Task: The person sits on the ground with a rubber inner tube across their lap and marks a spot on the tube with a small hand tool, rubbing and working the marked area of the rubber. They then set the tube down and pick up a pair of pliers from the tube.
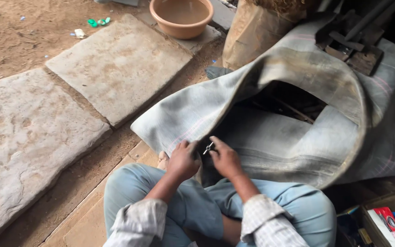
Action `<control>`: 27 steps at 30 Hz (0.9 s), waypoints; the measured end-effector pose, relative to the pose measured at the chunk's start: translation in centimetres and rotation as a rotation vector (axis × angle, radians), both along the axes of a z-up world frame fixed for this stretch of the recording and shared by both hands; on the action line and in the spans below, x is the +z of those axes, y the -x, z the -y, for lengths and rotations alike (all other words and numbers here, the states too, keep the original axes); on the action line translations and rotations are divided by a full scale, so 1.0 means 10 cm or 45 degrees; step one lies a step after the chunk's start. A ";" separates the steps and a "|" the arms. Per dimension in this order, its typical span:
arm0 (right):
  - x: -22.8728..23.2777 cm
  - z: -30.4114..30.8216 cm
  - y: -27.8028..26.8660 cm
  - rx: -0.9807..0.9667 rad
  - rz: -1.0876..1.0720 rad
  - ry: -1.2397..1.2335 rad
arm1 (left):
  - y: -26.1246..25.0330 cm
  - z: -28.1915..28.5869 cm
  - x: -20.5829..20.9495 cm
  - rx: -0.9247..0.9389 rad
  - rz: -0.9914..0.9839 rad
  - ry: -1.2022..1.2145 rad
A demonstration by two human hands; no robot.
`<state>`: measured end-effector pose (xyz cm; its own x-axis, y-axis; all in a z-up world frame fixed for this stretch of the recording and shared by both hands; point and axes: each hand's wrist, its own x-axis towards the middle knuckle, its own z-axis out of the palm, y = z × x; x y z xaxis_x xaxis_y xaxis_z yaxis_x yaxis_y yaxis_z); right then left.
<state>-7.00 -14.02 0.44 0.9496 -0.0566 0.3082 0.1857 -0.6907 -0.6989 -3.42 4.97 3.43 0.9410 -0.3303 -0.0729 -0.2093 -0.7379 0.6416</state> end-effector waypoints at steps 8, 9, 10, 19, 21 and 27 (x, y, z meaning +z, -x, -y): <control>1.05 0.09 0.16 0.166 0.158 0.542 | -0.43 0.37 -0.51 -0.389 0.326 -0.257; 1.07 0.11 0.16 0.206 0.169 0.736 | -0.44 0.42 -0.66 -0.399 0.426 -0.317; 1.03 0.14 0.13 0.210 0.176 0.743 | -0.46 0.47 -0.71 -0.392 0.433 -0.312; 1.01 0.07 0.00 0.447 0.230 1.327 | -0.57 0.73 -1.09 -0.456 0.509 -0.626; 0.88 0.14 -0.03 0.558 0.258 1.424 | -0.59 0.78 -1.13 -0.482 0.473 -0.764; 0.77 0.31 -0.06 0.711 0.382 1.604 | -0.66 0.79 -1.23 -0.541 0.497 -0.720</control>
